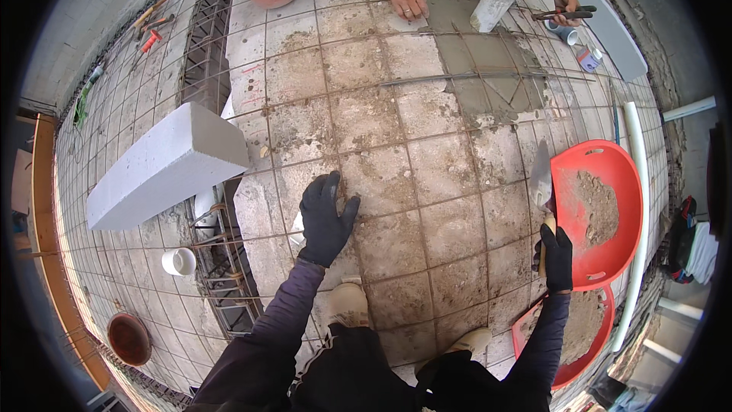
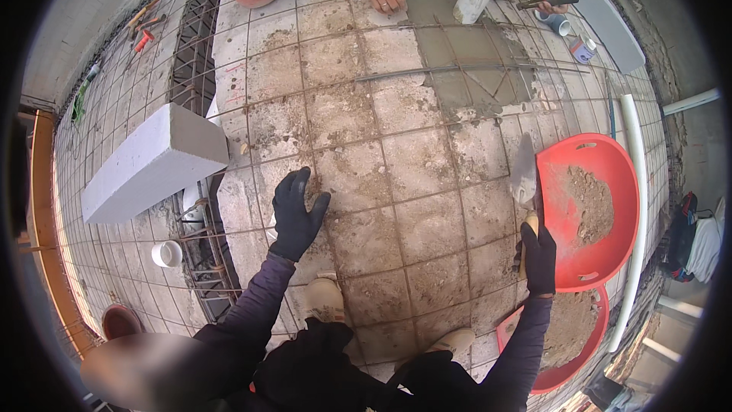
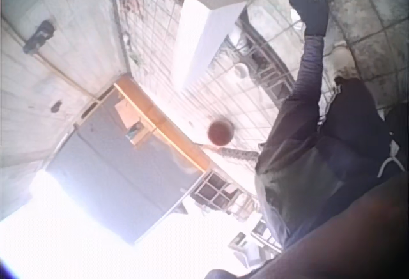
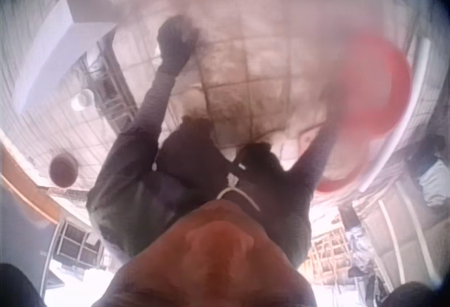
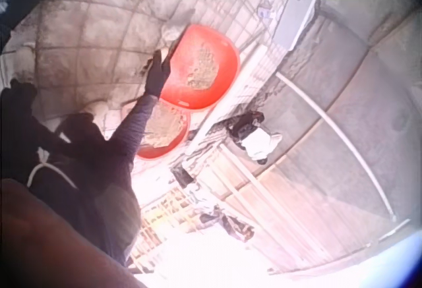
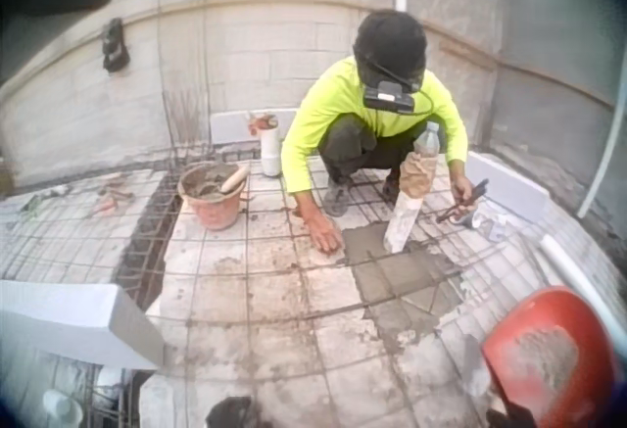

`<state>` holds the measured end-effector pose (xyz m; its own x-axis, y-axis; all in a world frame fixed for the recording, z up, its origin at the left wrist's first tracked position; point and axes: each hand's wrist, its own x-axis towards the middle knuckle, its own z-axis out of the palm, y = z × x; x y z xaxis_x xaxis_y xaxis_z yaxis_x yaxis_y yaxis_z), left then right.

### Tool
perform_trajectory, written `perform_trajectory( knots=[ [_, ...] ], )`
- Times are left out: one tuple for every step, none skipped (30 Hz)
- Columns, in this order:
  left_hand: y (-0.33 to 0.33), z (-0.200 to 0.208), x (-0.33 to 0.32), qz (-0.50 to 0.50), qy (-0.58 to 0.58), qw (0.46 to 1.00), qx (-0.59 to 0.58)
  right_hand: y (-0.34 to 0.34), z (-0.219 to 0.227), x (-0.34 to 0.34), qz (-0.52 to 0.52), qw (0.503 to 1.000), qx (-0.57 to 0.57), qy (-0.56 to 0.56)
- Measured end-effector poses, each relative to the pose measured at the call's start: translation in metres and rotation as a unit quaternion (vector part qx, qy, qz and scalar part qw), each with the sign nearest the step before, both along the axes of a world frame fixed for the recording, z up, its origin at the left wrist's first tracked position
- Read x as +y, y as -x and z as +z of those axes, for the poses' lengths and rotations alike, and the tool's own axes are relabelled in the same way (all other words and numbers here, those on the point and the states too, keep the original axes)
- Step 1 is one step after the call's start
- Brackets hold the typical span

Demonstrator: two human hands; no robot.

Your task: The person scoops cement from a red basin using a trowel and applies it into the gaps between floor tiles. They spread and smooth the cement over the tiled surface, occasionally scraping excess material back into the basin. Another worker in a neon shirt is visible nearby performing similar work.

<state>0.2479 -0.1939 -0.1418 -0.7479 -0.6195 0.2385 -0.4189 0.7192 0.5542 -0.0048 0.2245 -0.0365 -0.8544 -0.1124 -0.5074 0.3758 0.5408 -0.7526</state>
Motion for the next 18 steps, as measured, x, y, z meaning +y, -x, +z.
perform_trajectory(
  knots=[
    [0.009, -0.004, -0.008, 0.009, -0.005, 1.0, -0.002, -0.008, -0.002, -0.034, 0.065, 0.998, 0.01, -0.018],
    [0.019, -0.007, -0.017, 0.019, 0.0, 1.0, -0.002, -0.017, -0.002, -0.066, 0.121, 0.991, 0.039, -0.042],
    [0.029, -0.01, -0.024, 0.027, 0.006, 1.0, -0.001, -0.025, -0.004, -0.096, 0.235, 0.952, 0.17, -0.1],
    [0.039, -0.013, -0.031, 0.035, 0.012, 0.999, 0.001, -0.032, -0.007, -0.125, 0.292, 0.905, 0.289, -0.113],
    [0.047, -0.015, -0.038, 0.042, 0.021, 0.999, -0.005, -0.037, -0.009, -0.15, 0.311, 0.888, 0.314, -0.128],
    [0.055, -0.017, -0.044, 0.047, 0.031, 0.998, -0.01, -0.039, -0.011, -0.172, 0.324, 0.879, 0.316, -0.149],
    [0.062, -0.018, -0.05, 0.052, 0.036, 0.998, -0.02, -0.038, -0.011, -0.19, 0.337, 0.863, 0.345, -0.15],
    [0.068, -0.019, -0.056, 0.053, 0.036, 0.998, -0.026, -0.037, -0.012, -0.206, 0.349, 0.852, 0.355, -0.162],
    [0.074, -0.02, -0.062, 0.053, 0.029, 0.998, -0.036, -0.034, -0.012, -0.219, 0.363, 0.837, 0.37, -0.174],
    [0.077, -0.02, -0.066, 0.055, 0.028, 0.997, -0.038, -0.031, -0.011, -0.231, 0.376, 0.826, 0.373, -0.195],
    [0.079, -0.021, -0.067, 0.056, -0.001, 0.997, -0.053, -0.029, -0.011, -0.241, 0.388, 0.814, 0.375, -0.216],
    [0.08, -0.021, -0.069, 0.057, -0.024, 0.996, -0.058, -0.027, -0.012, -0.25, 0.395, 0.804, 0.381, -0.226],
    [0.081, -0.022, -0.07, 0.057, -0.055, 0.994, -0.075, -0.026, -0.012, -0.259, 0.403, 0.794, 0.388, -0.236],
    [0.08, -0.022, -0.073, 0.055, -0.06, 0.995, -0.06, -0.025, -0.013, -0.267, 0.41, 0.784, 0.394, -0.246],
    [0.077, -0.023, -0.075, 0.052, -0.074, 0.994, -0.057, -0.028, -0.016, -0.275, 0.411, 0.769, 0.407, -0.272],
    [0.075, -0.023, -0.078, 0.049, -0.085, 0.994, -0.053, -0.032, -0.019, -0.283, 0.411, 0.753, 0.419, -0.297],
    [0.073, -0.023, -0.082, 0.045, -0.1, 0.992, -0.06, -0.036, -0.024, -0.291, 0.41, 0.737, 0.431, -0.322],
    [0.072, -0.023, -0.086, 0.042, -0.114, 0.991, -0.064, -0.04, -0.029, -0.299, 0.406, 0.752, 0.424, -0.301]
  ],
)
